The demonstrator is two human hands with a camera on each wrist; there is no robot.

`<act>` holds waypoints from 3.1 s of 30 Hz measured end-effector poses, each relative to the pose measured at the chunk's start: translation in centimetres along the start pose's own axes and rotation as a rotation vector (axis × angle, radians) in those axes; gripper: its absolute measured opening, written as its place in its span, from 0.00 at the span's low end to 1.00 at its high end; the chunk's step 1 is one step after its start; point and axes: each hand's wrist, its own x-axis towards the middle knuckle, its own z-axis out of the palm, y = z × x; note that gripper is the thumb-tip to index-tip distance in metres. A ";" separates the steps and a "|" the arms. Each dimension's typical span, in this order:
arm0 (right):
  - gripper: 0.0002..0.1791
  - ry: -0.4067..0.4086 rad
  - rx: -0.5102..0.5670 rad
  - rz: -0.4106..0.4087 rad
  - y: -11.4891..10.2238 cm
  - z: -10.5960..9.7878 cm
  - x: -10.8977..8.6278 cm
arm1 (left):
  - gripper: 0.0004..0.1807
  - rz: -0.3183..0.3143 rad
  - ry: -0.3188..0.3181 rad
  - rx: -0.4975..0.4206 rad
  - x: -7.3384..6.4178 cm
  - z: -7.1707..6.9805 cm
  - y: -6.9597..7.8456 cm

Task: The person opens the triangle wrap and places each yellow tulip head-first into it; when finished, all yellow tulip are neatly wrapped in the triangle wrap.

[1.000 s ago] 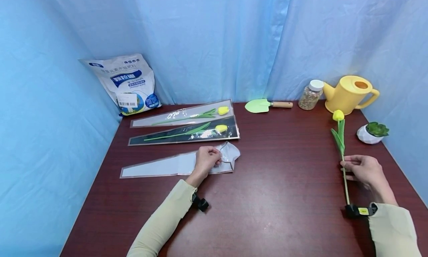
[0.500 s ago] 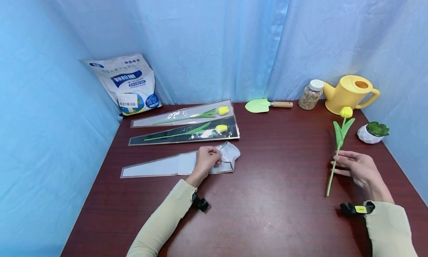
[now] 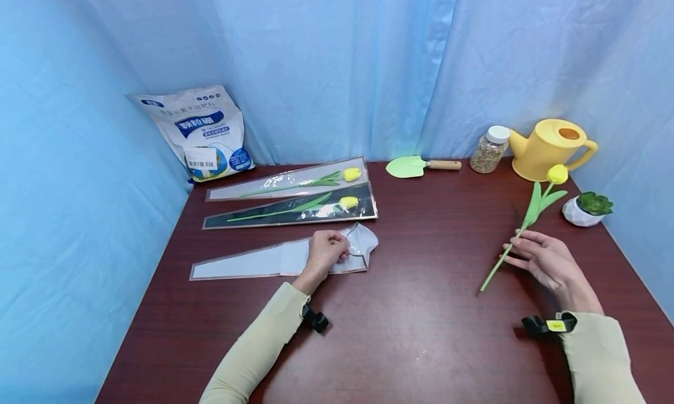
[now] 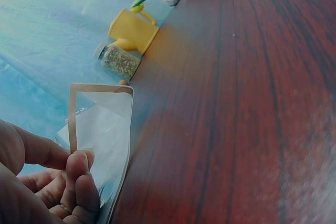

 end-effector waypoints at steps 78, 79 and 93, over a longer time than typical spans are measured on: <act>0.12 0.344 0.049 -0.339 10.3 17.6 8.9 | 0.05 0.018 0.007 -0.024 -0.3 0.3 0.3; 0.12 0.351 0.034 -0.345 10.5 17.8 9.0 | 0.04 0.020 0.007 -0.025 -0.2 0.3 0.3; 0.15 0.368 -0.113 -0.337 12.3 19.1 9.6 | 0.08 0.132 0.036 0.167 -0.1 0.8 1.8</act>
